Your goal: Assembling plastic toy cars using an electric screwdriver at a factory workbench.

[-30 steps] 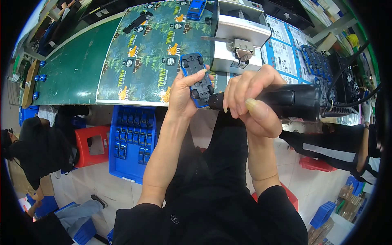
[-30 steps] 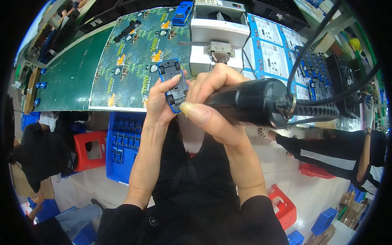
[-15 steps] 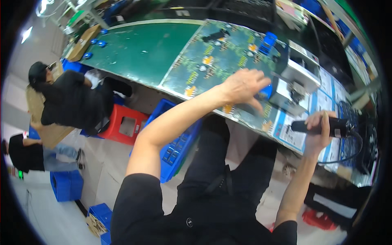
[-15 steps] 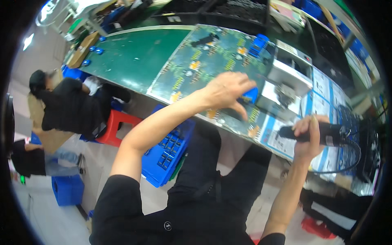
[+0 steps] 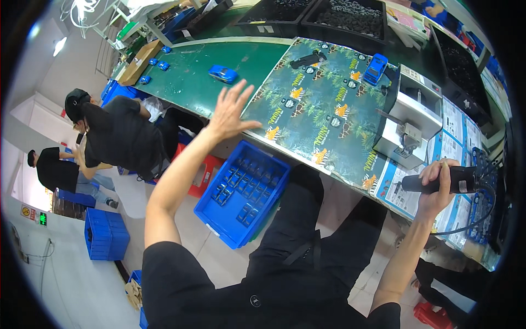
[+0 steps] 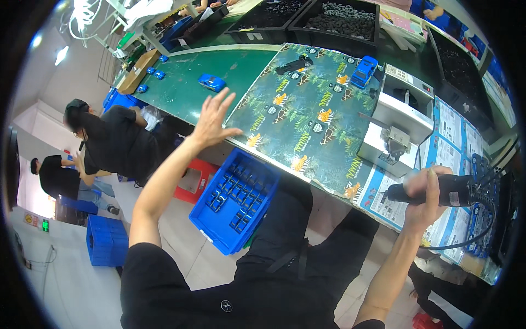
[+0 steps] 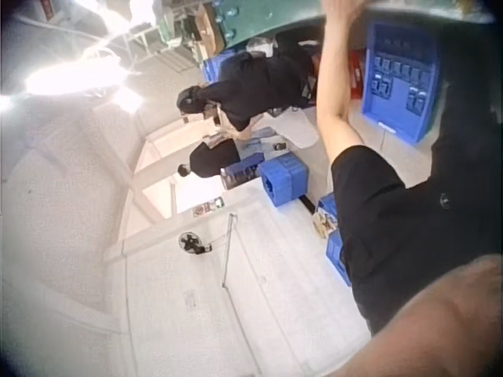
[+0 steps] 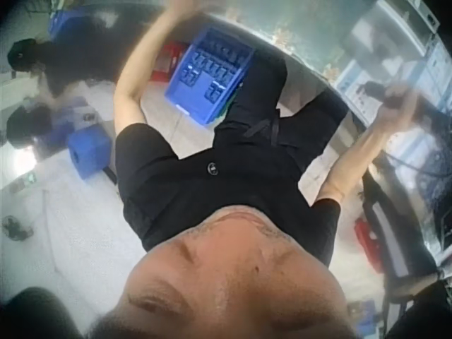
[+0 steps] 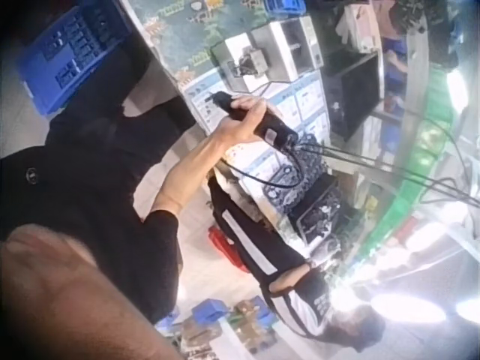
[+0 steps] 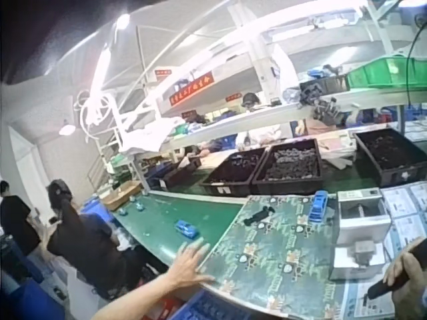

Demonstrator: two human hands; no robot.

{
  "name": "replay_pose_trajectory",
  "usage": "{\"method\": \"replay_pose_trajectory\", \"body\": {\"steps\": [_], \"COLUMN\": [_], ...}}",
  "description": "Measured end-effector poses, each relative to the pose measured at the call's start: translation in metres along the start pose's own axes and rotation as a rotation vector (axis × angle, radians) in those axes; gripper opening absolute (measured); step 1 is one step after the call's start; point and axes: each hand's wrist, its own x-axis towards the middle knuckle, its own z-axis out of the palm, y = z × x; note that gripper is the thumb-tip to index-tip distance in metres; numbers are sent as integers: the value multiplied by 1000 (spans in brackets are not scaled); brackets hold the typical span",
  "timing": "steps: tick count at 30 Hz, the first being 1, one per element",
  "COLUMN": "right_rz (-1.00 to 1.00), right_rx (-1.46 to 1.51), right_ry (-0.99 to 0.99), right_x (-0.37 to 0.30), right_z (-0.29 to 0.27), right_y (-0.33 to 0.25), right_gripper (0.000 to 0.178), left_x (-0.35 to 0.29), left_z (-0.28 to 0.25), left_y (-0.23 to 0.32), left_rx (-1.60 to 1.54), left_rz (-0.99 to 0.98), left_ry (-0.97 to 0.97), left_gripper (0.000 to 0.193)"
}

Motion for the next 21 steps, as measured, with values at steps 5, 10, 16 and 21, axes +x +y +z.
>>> {"method": "replay_pose_trajectory", "body": {"steps": [5, 10, 16, 21], "right_rz": [-11, 204, 143, 119], "right_rx": [-38, -125, -115, -110], "right_ry": [120, 95, -164, -128], "right_x": [-7, -31, -48, -59], "right_z": [-3, 4, -24, -52], "right_y": [-13, -42, -104, -125], "right_gripper": [23, 22, 30, 38], "left_x": [42, 108, 206, 309], "left_z": [2, -12, 14, 93], "left_y": [141, 290, 480, 595], "left_rx": [-387, -824, -1375, -1270], "left_rz": [234, 464, 416, 62], "left_ry": [211, 356, -169, -39], "left_gripper": [76, 40, 35, 79]}}
